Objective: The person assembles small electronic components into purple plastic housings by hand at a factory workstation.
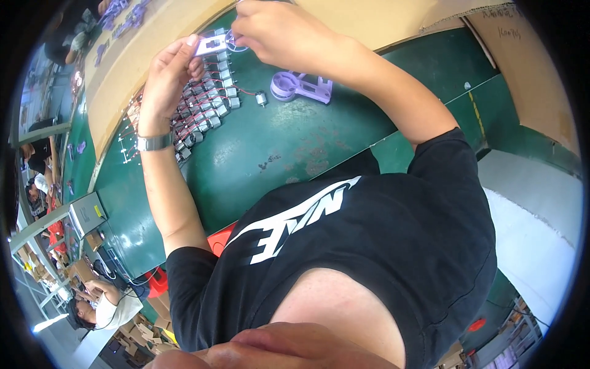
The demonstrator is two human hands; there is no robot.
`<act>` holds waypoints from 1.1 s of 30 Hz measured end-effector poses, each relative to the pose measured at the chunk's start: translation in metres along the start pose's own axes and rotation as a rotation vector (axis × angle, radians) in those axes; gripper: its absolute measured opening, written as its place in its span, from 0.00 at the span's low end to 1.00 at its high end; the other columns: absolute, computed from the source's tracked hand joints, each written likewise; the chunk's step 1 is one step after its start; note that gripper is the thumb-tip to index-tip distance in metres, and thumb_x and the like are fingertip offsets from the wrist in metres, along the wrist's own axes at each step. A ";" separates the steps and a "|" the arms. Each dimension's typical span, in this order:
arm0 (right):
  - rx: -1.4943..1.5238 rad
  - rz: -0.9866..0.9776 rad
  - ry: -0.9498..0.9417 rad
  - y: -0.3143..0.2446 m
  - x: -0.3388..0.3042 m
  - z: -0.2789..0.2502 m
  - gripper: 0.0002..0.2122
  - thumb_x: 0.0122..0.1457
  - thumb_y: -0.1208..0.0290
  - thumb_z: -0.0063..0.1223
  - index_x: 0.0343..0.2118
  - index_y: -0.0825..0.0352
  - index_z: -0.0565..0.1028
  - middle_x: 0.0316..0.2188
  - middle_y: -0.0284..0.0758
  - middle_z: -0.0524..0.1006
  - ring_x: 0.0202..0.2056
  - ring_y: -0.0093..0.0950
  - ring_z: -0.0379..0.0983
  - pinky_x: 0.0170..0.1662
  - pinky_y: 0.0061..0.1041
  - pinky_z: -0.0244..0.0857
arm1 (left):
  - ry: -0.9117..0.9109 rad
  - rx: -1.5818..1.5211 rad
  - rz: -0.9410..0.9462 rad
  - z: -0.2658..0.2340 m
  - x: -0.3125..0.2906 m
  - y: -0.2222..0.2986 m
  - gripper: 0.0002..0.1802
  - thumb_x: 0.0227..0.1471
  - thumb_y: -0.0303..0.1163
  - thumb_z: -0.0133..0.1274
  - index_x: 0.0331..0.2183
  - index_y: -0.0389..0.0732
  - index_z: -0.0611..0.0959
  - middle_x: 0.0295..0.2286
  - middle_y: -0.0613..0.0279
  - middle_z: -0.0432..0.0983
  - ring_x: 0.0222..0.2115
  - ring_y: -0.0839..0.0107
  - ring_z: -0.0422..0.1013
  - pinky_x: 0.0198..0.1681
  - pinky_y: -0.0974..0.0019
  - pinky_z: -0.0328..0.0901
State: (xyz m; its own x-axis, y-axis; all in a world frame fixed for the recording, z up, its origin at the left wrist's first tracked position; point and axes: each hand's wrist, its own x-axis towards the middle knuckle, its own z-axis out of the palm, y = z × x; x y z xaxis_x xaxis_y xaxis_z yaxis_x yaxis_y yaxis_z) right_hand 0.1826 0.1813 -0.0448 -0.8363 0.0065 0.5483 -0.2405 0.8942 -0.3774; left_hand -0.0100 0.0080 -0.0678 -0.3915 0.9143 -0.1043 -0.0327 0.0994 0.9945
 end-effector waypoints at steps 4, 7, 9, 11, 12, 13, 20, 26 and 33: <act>-0.027 0.112 -0.065 0.003 -0.003 0.006 0.05 0.59 0.76 0.53 0.30 0.73 0.75 0.33 0.48 0.74 0.37 0.47 0.73 0.42 0.41 0.68 | 0.031 0.100 0.030 0.004 0.001 -0.002 0.18 0.68 0.41 0.52 0.44 0.34 0.81 0.23 0.74 0.67 0.25 0.81 0.63 0.31 0.74 0.61; 0.012 0.156 -0.025 0.000 -0.004 0.007 0.05 0.60 0.76 0.52 0.31 0.74 0.75 0.34 0.48 0.74 0.38 0.48 0.74 0.42 0.42 0.68 | 0.041 0.100 0.033 0.004 0.001 -0.003 0.18 0.68 0.41 0.51 0.45 0.34 0.81 0.23 0.73 0.67 0.25 0.80 0.62 0.31 0.74 0.61; 0.009 0.154 0.031 -0.002 -0.005 0.009 0.04 0.60 0.77 0.51 0.33 0.73 0.74 0.36 0.49 0.74 0.38 0.49 0.74 0.43 0.43 0.69 | 0.030 0.091 0.032 0.004 0.002 -0.004 0.18 0.68 0.41 0.51 0.45 0.34 0.81 0.24 0.73 0.67 0.25 0.80 0.62 0.31 0.73 0.61; 0.006 0.186 0.039 -0.004 -0.005 0.010 0.04 0.59 0.77 0.51 0.33 0.73 0.74 0.37 0.49 0.74 0.39 0.49 0.74 0.43 0.43 0.69 | 0.021 0.083 0.030 0.005 0.002 -0.004 0.18 0.69 0.41 0.50 0.45 0.34 0.81 0.24 0.73 0.67 0.25 0.80 0.62 0.31 0.73 0.61; 0.002 0.214 0.044 -0.005 -0.004 0.010 0.04 0.59 0.78 0.51 0.34 0.73 0.75 0.37 0.49 0.74 0.39 0.49 0.74 0.43 0.43 0.70 | 0.015 0.074 0.023 0.006 0.001 -0.003 0.18 0.69 0.40 0.50 0.45 0.34 0.81 0.23 0.73 0.67 0.25 0.79 0.62 0.31 0.73 0.61; 0.000 0.219 0.049 -0.002 -0.006 0.013 0.04 0.59 0.78 0.51 0.34 0.73 0.75 0.37 0.49 0.74 0.39 0.49 0.74 0.43 0.43 0.70 | 0.007 0.065 0.016 0.007 0.002 -0.003 0.18 0.69 0.40 0.49 0.45 0.34 0.81 0.23 0.73 0.66 0.25 0.79 0.62 0.31 0.72 0.60; -0.091 0.226 0.174 -0.006 -0.008 0.028 0.05 0.55 0.79 0.54 0.35 0.70 0.74 0.38 0.48 0.74 0.36 0.49 0.75 0.39 0.45 0.70 | 0.047 0.040 0.019 0.017 -0.002 0.002 0.17 0.69 0.40 0.50 0.44 0.34 0.82 0.23 0.73 0.67 0.25 0.79 0.62 0.31 0.73 0.60; 0.059 0.287 0.214 -0.010 -0.006 0.024 0.02 0.59 0.78 0.53 0.33 0.69 0.73 0.34 0.48 0.75 0.36 0.49 0.75 0.39 0.45 0.69 | 0.096 0.123 0.057 0.020 -0.001 0.002 0.16 0.67 0.41 0.54 0.41 0.36 0.83 0.23 0.74 0.71 0.23 0.83 0.65 0.28 0.75 0.62; 0.203 0.340 0.235 -0.006 -0.003 0.020 0.02 0.60 0.77 0.53 0.34 0.69 0.75 0.33 0.49 0.75 0.36 0.49 0.75 0.41 0.42 0.69 | 0.139 0.184 0.096 0.023 -0.004 0.008 0.16 0.67 0.41 0.53 0.40 0.36 0.83 0.22 0.74 0.69 0.23 0.82 0.64 0.28 0.76 0.61</act>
State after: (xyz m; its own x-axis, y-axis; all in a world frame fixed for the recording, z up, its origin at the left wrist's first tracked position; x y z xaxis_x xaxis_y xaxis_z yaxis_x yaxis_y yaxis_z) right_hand 0.1766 0.1672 -0.0598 -0.7556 0.4064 0.5137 -0.0836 0.7180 -0.6910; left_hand 0.0121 0.0140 -0.0593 -0.5079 0.8614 0.0060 0.1744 0.0961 0.9800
